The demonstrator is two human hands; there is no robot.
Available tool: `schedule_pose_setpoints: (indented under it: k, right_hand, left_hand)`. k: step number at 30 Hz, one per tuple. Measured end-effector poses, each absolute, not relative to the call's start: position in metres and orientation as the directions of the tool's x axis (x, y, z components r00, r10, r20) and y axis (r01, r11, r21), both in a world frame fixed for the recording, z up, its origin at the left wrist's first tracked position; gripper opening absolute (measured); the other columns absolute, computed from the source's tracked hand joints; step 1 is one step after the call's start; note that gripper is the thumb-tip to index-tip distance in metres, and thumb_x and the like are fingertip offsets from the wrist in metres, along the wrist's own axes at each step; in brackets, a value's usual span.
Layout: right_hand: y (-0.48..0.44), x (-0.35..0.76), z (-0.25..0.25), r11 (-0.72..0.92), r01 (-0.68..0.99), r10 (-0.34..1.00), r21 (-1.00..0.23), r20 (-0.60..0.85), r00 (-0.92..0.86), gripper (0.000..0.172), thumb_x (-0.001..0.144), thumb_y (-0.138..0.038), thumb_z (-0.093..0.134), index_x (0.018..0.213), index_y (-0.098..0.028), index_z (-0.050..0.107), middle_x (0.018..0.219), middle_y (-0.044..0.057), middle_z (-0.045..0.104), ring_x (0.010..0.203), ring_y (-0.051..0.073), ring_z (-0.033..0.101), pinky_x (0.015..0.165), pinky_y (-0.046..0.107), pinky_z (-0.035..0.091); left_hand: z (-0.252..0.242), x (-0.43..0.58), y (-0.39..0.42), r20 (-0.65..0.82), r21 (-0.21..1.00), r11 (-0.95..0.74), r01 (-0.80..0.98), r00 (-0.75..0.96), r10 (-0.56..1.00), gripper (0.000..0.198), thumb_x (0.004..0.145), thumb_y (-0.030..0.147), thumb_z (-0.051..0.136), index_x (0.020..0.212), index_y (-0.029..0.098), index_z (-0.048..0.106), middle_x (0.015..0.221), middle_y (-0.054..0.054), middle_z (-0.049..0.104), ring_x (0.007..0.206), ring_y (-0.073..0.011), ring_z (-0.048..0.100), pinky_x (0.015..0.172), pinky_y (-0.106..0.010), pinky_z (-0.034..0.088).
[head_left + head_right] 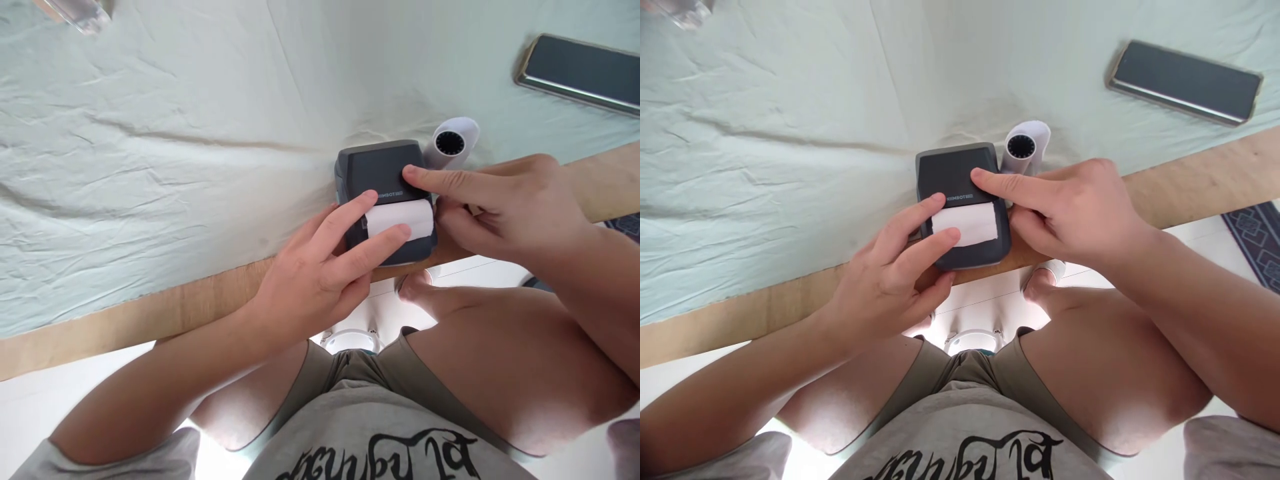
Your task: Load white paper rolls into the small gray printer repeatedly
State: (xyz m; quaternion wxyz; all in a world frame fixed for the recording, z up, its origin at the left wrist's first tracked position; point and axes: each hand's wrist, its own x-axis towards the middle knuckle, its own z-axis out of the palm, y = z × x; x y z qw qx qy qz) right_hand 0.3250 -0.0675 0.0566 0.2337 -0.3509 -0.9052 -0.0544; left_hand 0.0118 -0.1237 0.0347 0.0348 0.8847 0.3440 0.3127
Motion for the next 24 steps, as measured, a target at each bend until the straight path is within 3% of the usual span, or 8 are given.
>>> schedule_pose_setpoints:
  k: [3, 6, 9, 13, 16, 19, 24]
  right_hand:
    - [-0.07, 0.321, 0.059, 0.684, 0.727, 0.686, -0.057, 0.387, -0.616, 0.061, 0.112, -0.02, 0.051, 0.162, -0.032, 0.083, 0.064, -0.005, 0.064, 0.058, 0.011, 0.049, 0.06, 0.025, 0.038]
    - [-0.073, 0.315, 0.061, 0.629, 0.774, 0.748, -0.071, 0.326, -0.578, 0.064, 0.113, -0.023, 0.045, 0.164, -0.032, 0.082, 0.06, -0.003, 0.058, 0.057, 0.013, 0.049, 0.061, 0.027, 0.036]
    - [-0.076, 0.311, 0.056, 0.593, 0.79, 0.794, -0.154, 0.27, -0.544, 0.066, 0.111, -0.028, 0.045, 0.169, -0.031, 0.077, 0.07, -0.001, 0.068, 0.059, 0.014, 0.055, 0.059, 0.029, 0.035]
    - [-0.08, 0.316, 0.047, 0.511, 0.788, 0.858, -0.345, 0.145, -0.493, 0.078, 0.11, -0.038, 0.047, 0.187, -0.023, 0.052, 0.09, 0.001, 0.081, 0.061, 0.015, 0.06, 0.062, 0.031, 0.044]
    - [-0.081, 0.323, 0.043, 0.517, 0.768, 0.852, -0.379, 0.138, -0.505, 0.079, 0.11, -0.041, 0.05, 0.187, -0.02, 0.049, 0.087, 0.0, 0.081, 0.06, 0.016, 0.06, 0.061, 0.034, 0.045]
    - [-0.081, 0.325, 0.043, 0.533, 0.763, 0.839, -0.367, 0.11, -0.533, 0.08, 0.11, -0.039, 0.051, 0.188, -0.021, 0.049, 0.079, -0.002, 0.078, 0.058, 0.018, 0.06, 0.058, 0.036, 0.042]
    - [-0.078, 0.325, 0.048, 0.533, 0.754, 0.828, -0.385, 0.053, -0.559, 0.083, 0.11, -0.035, 0.05, 0.191, -0.021, 0.046, 0.078, -0.004, 0.077, 0.056, 0.017, 0.059, 0.058, 0.037, 0.042]
  left_hand:
    - [0.033, 0.013, -0.122, 0.554, 0.265, -0.761, 0.592, 0.552, 0.623, 0.059, 0.107, 0.004, 0.064, 0.16, 0.028, 0.06, 0.165, -0.015, 0.078, 0.147, -0.0299, 0.082, 0.122, -0.045, 0.074]
    - [0.03, 0.012, -0.123, 0.526, 0.282, -0.76, 0.586, 0.568, 0.633, 0.062, 0.106, 0.005, 0.066, 0.162, 0.03, 0.058, 0.172, -0.015, 0.073, 0.153, -0.0328, 0.078, 0.125, -0.05, 0.072]
    - [0.025, 0.011, -0.126, 0.491, 0.352, -0.718, 0.6, 0.535, 0.688, 0.067, 0.109, 0.011, 0.07, 0.167, 0.037, 0.051, 0.184, -0.016, 0.058, 0.164, -0.0377, 0.071, 0.126, -0.058, 0.072]
    - [0.021, 0.008, -0.126, 0.395, 0.488, -0.604, 0.63, 0.458, 0.797, 0.079, 0.114, 0.036, 0.08, 0.18, 0.039, 0.036, 0.189, -0.02, 0.049, 0.169, -0.0412, 0.068, 0.128, -0.06, 0.071]
    - [0.023, 0.003, -0.12, 0.281, 0.547, -0.536, 0.643, 0.462, 0.841, 0.105, 0.111, 0.064, 0.087, 0.189, 0.034, 0.024, 0.191, -0.021, 0.051, 0.175, -0.0445, 0.061, 0.134, -0.06, 0.067]
    - [0.027, 0.0, -0.115, 0.187, 0.55, -0.491, 0.675, 0.474, 0.86, 0.115, 0.108, 0.081, 0.084, 0.191, 0.027, 0.027, 0.191, -0.023, 0.052, 0.178, -0.0473, 0.058, 0.14, -0.064, 0.062]
    - [0.033, 0.001, -0.114, 0.146, 0.503, -0.455, 0.735, 0.446, 0.883, 0.119, 0.103, 0.079, 0.092, 0.19, 0.019, 0.037, 0.188, -0.026, 0.056, 0.174, -0.0481, 0.06, 0.14, -0.064, 0.06]
